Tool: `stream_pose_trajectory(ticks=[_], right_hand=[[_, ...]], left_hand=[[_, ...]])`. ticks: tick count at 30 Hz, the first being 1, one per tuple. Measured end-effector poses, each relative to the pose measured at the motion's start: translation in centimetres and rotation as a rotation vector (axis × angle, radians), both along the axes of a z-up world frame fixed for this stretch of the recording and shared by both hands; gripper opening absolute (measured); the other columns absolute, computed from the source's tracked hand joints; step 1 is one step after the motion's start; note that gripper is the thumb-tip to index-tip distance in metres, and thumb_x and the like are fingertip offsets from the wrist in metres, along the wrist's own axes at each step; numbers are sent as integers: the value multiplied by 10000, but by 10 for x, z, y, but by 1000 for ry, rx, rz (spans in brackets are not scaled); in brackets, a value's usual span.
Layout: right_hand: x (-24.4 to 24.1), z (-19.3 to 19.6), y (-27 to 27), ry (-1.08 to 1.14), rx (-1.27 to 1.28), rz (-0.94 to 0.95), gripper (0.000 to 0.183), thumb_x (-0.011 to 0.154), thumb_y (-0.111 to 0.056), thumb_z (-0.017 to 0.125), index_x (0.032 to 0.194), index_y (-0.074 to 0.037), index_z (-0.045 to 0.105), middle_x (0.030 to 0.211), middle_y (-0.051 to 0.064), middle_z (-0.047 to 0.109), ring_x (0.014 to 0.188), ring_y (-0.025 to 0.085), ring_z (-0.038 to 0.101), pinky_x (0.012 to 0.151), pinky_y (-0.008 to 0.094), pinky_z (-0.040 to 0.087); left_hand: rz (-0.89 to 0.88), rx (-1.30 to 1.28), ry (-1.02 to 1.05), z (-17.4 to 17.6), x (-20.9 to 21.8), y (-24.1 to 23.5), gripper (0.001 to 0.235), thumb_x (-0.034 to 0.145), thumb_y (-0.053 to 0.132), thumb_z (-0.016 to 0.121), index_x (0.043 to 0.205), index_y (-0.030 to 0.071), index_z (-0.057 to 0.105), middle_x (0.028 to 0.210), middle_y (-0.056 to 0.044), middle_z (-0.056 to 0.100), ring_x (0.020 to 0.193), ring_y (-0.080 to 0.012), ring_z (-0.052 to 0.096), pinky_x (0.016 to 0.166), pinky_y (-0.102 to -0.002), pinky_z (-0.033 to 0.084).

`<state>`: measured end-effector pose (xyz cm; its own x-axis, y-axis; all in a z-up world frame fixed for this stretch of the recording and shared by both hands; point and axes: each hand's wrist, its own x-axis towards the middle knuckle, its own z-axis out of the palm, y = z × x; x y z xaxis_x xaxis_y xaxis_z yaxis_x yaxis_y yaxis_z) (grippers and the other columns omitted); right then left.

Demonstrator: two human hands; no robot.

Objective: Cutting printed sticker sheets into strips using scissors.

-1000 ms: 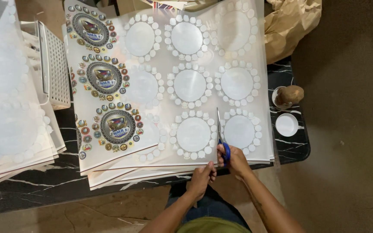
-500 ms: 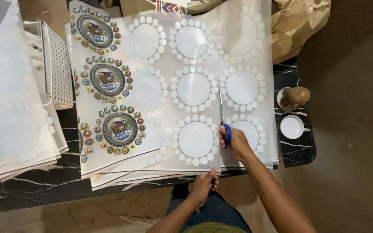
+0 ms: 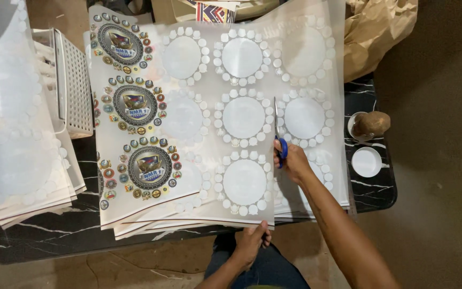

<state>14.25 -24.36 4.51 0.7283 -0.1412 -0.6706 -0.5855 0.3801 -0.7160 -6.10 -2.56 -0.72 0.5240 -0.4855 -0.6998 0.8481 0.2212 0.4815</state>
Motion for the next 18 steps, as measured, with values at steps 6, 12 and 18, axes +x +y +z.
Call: stream_pose_trajectory(ticks=[6, 12, 18], right_hand=[[17, -9, -2, -76, 104, -18, 328, 944, -369, 732, 870, -67, 627, 750, 15, 594, 602, 119, 550, 531, 272, 437], [41, 4, -2, -120, 115, -57, 304, 939, -347, 713, 891, -54, 649, 754, 25, 597, 596, 127, 542, 526, 273, 432], [69, 14, -8, -133, 110, -64, 328, 955, -350, 716, 875, -41, 640, 751, 28, 590, 594, 133, 541, 532, 283, 445]], left_hand=[[10, -9, -33, 5, 2, -1, 423, 989, 502, 614, 886, 92, 620, 738, -22, 621, 647, -123, 568, 606, -257, 443], [-7, 26, -40, -2, -9, 5, 445, 991, 501, 594, 878, 73, 632, 720, -28, 622, 638, -128, 585, 598, -262, 460], [-48, 62, -59, 14, -9, 7, 424, 1002, 483, 572, 920, 73, 641, 747, -27, 628, 653, -125, 579, 602, -253, 452]])
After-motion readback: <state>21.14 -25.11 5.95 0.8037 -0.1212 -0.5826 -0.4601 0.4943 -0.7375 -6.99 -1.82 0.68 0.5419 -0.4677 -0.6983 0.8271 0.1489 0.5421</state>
